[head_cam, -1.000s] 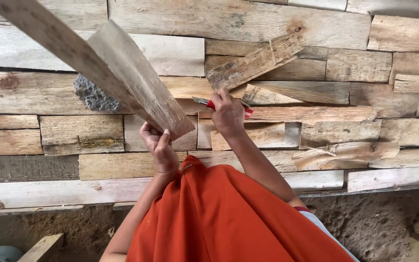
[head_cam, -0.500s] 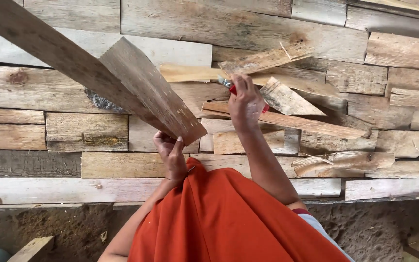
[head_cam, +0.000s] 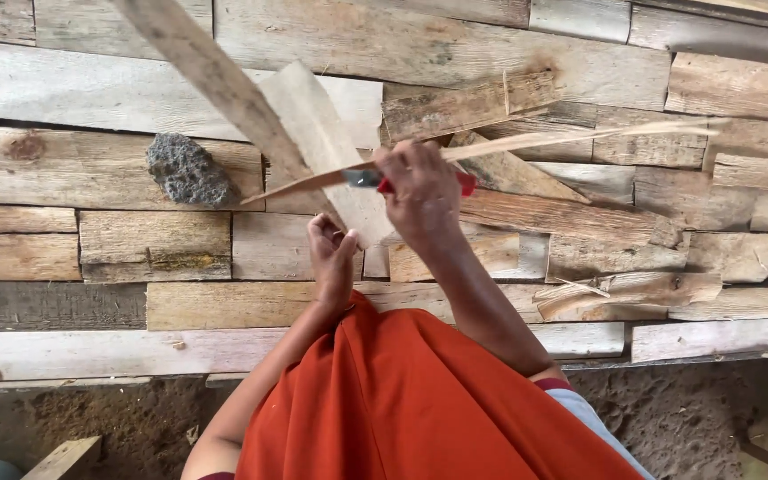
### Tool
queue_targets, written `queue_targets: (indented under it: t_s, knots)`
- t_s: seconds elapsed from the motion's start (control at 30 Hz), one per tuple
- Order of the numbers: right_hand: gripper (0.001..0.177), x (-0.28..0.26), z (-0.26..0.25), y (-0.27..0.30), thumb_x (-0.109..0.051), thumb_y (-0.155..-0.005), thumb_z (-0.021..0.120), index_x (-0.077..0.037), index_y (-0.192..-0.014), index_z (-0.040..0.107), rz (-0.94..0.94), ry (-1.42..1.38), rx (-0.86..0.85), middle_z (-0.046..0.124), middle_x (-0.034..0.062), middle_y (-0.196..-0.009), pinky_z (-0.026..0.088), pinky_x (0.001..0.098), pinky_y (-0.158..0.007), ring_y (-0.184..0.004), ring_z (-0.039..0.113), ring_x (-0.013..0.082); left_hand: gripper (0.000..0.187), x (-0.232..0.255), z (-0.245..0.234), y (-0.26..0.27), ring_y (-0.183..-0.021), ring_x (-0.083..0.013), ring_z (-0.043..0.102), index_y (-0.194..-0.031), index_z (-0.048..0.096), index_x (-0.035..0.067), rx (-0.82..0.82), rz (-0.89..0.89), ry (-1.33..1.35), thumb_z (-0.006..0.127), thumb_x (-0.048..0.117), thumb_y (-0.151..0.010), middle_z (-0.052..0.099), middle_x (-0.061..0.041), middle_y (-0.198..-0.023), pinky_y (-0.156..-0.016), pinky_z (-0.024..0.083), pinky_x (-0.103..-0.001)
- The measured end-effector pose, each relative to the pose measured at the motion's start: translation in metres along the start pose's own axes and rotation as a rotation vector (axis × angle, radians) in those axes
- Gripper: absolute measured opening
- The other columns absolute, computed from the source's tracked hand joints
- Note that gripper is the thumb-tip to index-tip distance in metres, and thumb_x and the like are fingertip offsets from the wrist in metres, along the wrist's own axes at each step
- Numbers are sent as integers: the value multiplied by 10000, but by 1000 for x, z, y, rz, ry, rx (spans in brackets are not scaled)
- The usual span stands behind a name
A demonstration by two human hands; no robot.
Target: Trimming thin wooden planks with a utility knife and gathering them into a bundle.
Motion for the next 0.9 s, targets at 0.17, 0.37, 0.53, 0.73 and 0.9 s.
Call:
queue_targets:
  t_s: [0.17, 0.37, 0.53, 0.73, 0.9]
  knots:
    - [321, -24, -5, -2, -115, -735, 781, -237, -1023, 712, 24, -25, -105, 540, -12, -878, 556, 341, -611, -812, 600, 208, 649, 7, -13, -2, -1102, -320, 572, -1377, 448, 9, 57, 10, -497, 775, 218, -857, 518, -245, -1285, -872, 526, -440]
    - [270, -13, 25, 13, -169, -846, 664, -288, -1086, 634, 232, -187, -468, 604, 11, -958, 593, 444, -763, -949, 667, 267, 380, 17, -3, 9, -1101, -276, 627, -1203, 572, 84, -52, -121, 144, 764, 230, -909, 647, -116, -1174, -954, 469, -471]
    - [337, -8, -9, 8, -178, -930, 663, -279, -1250, 635, 282, -380, -476, 671, 74, -1138, 588, 545, -839, -986, 708, 380, 147, -10, -20, -2, -972, -263, 758, -1075, 618, 97, -12, -171, 418, 682, 206, -1001, 745, -100, -1037, -945, 579, -531]
    - [316, 38, -26, 35, -206, -929, 732, -236, -1242, 695, 457, -311, -431, 670, 75, -1081, 573, 521, -860, -1007, 699, 350, 151, 19, -31, 9, -896, -250, 761, -979, 561, 119, 47, -147, 426, 668, 220, -1010, 737, -63, -942, -878, 608, -510]
    - [352, 38, -33, 60, -324, -949, 690, -344, -1300, 667, 594, -201, -697, 700, -36, -1172, 547, 506, -952, -1106, 693, 236, 141, 10, -56, 10, -833, -241, 761, -997, 562, 103, 76, -91, 402, 660, 204, -1013, 711, -45, -899, -804, 649, -482]
Point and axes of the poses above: each hand's wrist, its own y-axis away from the middle knuckle, its own z-axis out of the palm, x = y × z, the point moved 7 cm from there along -y, towards the middle knuckle
